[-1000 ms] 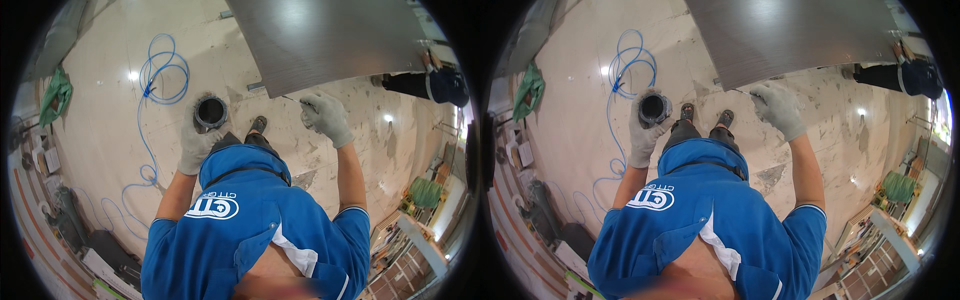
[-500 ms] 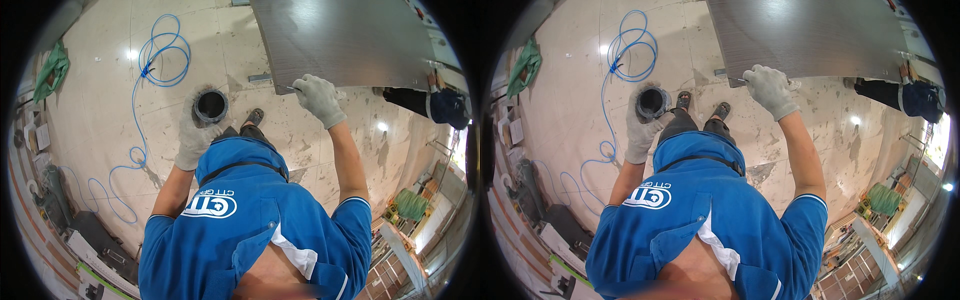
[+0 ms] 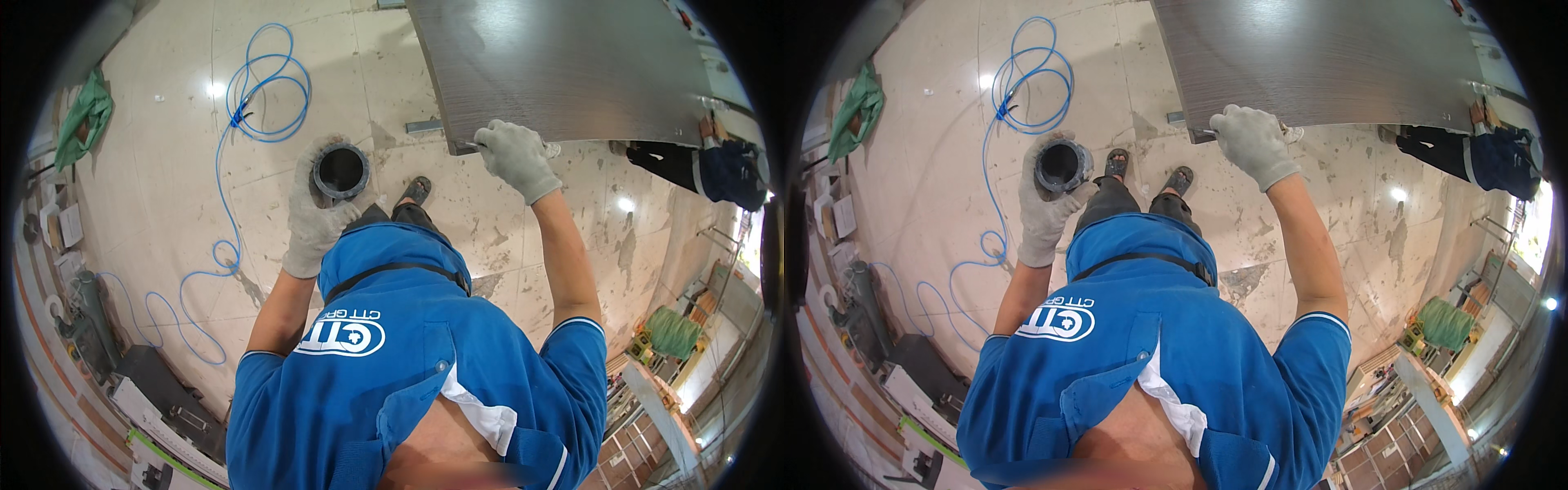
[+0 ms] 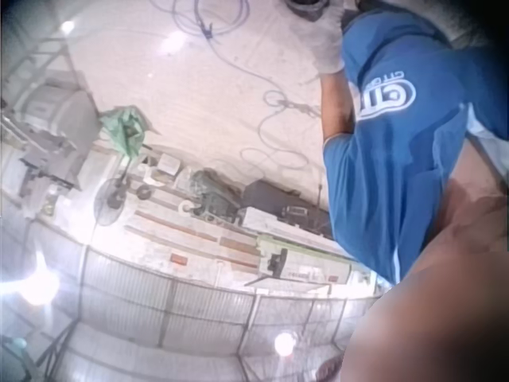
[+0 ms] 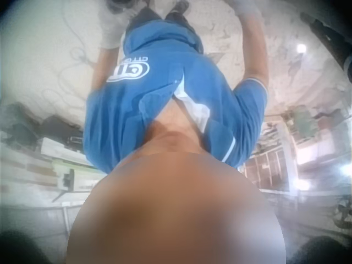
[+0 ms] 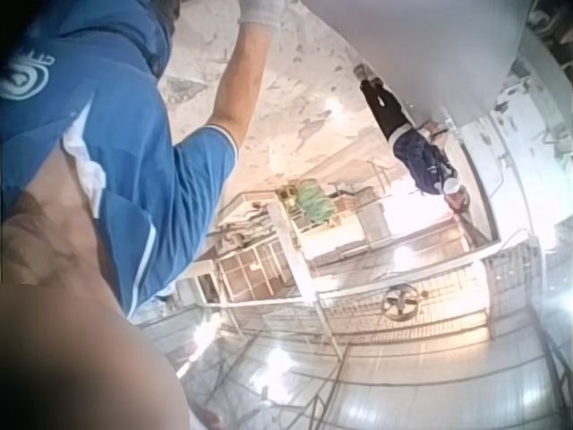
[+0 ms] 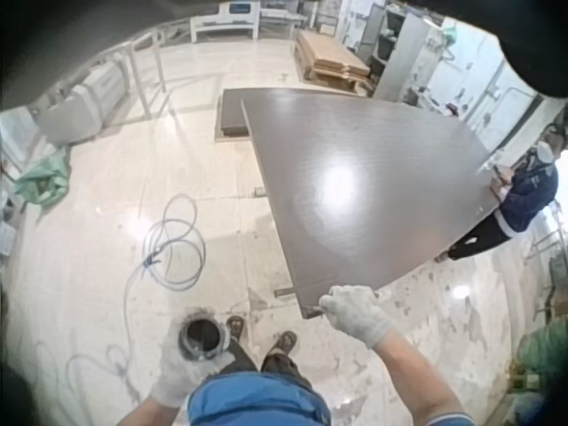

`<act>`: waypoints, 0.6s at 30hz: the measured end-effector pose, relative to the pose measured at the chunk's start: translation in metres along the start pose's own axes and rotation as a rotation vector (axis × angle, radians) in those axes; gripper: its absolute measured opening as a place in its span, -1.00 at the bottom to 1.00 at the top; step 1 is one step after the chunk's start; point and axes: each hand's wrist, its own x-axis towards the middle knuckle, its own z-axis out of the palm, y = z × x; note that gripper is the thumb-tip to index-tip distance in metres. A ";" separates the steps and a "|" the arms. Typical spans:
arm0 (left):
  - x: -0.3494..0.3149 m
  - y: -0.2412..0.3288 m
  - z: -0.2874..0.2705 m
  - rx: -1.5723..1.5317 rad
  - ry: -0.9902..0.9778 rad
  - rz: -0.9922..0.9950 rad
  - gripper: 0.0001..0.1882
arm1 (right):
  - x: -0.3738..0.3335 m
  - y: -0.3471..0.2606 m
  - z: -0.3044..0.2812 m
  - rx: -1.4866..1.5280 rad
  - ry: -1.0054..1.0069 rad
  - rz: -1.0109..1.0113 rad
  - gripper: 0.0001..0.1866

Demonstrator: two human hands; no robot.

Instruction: The person applies a dark sealant to the edges of a large flat panel using a small brush and container. They repeatedly dip the brush and run it along the panel's perimeter, then flip the panel to treat the opposite side.

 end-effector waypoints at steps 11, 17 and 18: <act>-0.002 0.001 0.002 -0.006 0.028 0.044 -0.17 | 0.023 0.008 -0.010 -0.046 -0.007 -0.048 -0.86; -0.004 0.004 -0.001 0.059 0.044 0.000 -0.17 | 0.069 0.009 -0.021 -0.091 0.040 0.007 -0.83; -0.002 0.004 -0.001 0.029 0.035 0.002 -0.17 | 0.077 0.009 -0.022 -0.098 0.000 0.026 -0.83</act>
